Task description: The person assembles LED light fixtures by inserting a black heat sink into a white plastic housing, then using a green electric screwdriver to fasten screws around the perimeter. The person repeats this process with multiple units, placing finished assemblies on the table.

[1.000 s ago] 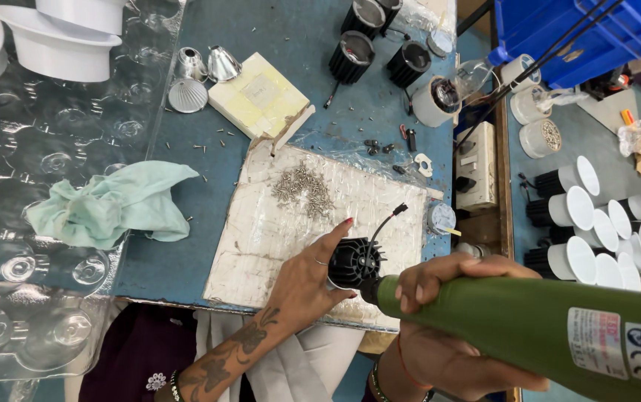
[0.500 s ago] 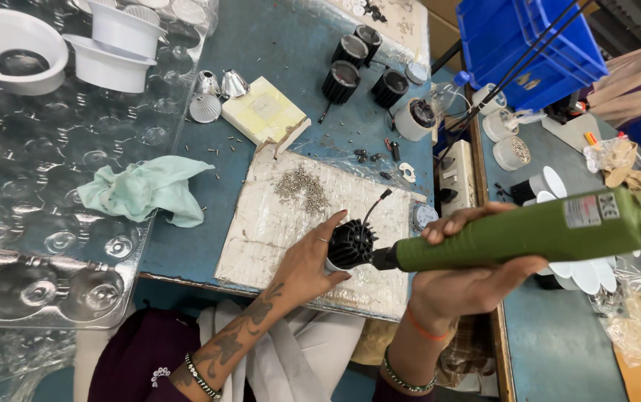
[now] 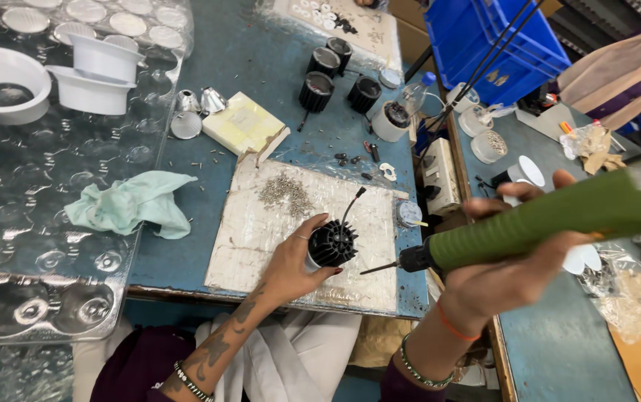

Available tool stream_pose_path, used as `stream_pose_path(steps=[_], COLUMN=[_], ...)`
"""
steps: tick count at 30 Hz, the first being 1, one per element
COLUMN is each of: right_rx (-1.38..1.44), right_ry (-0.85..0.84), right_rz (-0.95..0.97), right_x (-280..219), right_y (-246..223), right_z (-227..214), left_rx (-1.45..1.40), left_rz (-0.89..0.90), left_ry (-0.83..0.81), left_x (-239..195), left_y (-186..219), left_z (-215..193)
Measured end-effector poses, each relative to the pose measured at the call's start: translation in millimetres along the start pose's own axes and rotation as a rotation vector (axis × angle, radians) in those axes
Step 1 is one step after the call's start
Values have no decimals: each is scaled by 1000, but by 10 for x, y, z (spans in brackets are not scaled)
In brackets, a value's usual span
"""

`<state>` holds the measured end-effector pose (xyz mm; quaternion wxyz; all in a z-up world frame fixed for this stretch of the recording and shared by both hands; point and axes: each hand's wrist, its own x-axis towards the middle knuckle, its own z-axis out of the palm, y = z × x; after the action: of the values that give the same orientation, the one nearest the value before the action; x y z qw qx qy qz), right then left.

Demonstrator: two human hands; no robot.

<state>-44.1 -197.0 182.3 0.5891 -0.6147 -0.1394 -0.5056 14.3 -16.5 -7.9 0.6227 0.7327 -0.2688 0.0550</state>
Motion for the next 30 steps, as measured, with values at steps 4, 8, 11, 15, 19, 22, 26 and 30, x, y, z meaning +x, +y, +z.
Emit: stream_pose_path(steps=[4,8,11,15,19,22,26,30], right_rx=[-506,-788,-385,479,706,740,422,-693], right_ry=[63,63,-268,-144,5,32,108,27], right_rz=[-236,-371,243,1091,1173,992,807,493], right_x=[-244,-980,-1666,-2308,-2349,-2047,-1516,-961], right_y=[236,551,719,862,837,781,487,53], right_z=[-117,-312,-580,-656,-779,-918,-1208,-1970], left_rx=[-51,-359,-523,-627,-577,-582,-54,21], left_rz=[-66,-13,81,268,85,109,289,84], left_ry=[-2,57,123,118,-43,-192,-279,-165], left_x=[-64,-107,-238,-435,-433,-440,-330,-156], left_y=[-31,-57,-64,-22,-42,-92,-355,-791], left_z=[10,47,119,241,400,522,542,445])
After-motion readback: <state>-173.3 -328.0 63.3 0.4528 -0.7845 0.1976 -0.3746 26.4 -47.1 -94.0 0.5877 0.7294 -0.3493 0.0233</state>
